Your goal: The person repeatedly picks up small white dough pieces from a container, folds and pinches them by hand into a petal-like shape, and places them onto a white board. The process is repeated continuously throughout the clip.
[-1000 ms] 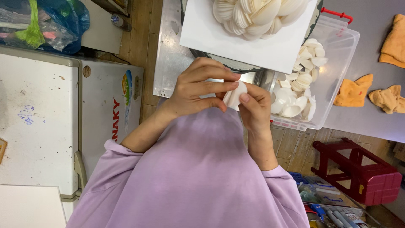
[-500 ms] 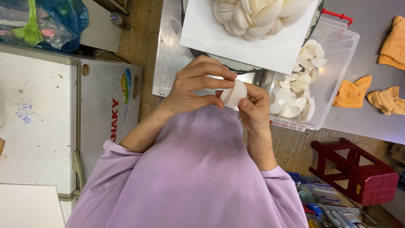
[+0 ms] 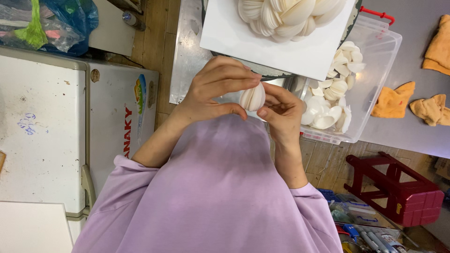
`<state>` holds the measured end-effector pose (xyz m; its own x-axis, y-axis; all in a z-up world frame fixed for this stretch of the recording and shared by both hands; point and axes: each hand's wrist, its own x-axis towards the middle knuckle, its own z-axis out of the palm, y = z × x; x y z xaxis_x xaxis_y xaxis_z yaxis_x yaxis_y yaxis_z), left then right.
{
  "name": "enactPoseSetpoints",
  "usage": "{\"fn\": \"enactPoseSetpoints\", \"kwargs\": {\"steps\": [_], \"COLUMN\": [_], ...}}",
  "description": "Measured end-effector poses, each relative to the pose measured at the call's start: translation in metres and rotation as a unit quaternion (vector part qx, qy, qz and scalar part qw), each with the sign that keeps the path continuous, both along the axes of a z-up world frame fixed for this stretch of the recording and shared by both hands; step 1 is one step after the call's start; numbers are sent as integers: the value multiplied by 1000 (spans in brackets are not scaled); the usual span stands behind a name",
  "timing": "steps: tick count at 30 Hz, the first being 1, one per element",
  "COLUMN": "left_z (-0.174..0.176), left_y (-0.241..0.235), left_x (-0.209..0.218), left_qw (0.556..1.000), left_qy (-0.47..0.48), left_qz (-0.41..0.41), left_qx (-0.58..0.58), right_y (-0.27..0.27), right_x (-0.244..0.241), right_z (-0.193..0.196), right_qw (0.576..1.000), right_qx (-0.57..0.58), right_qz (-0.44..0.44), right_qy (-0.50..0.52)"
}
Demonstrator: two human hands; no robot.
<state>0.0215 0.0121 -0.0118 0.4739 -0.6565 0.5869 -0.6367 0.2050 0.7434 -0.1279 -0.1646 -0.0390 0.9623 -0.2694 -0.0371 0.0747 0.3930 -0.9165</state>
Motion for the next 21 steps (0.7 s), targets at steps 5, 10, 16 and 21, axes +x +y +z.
{"fn": "enactPoseSetpoints", "kwargs": {"steps": [5, 10, 16, 21], "left_z": [0, 6, 14, 13], "left_y": [2, 1, 2, 11], "left_x": [0, 1, 4, 20], "left_qw": [999, 999, 991, 992], "left_qy": [-32, -28, -103, -71], "left_qz": [8, 13, 61, 88], "left_qx": [8, 13, 57, 57], "right_y": [1, 2, 5, 0], "right_x": [0, 3, 8, 20], "right_z": [-1, 4, 16, 17], "right_qw": [1000, 1000, 992, 894], "right_qx": [-9, 3, -123, -433], "right_qz": [-11, -3, -33, -109], "right_qy": [22, 15, 22, 25]}}
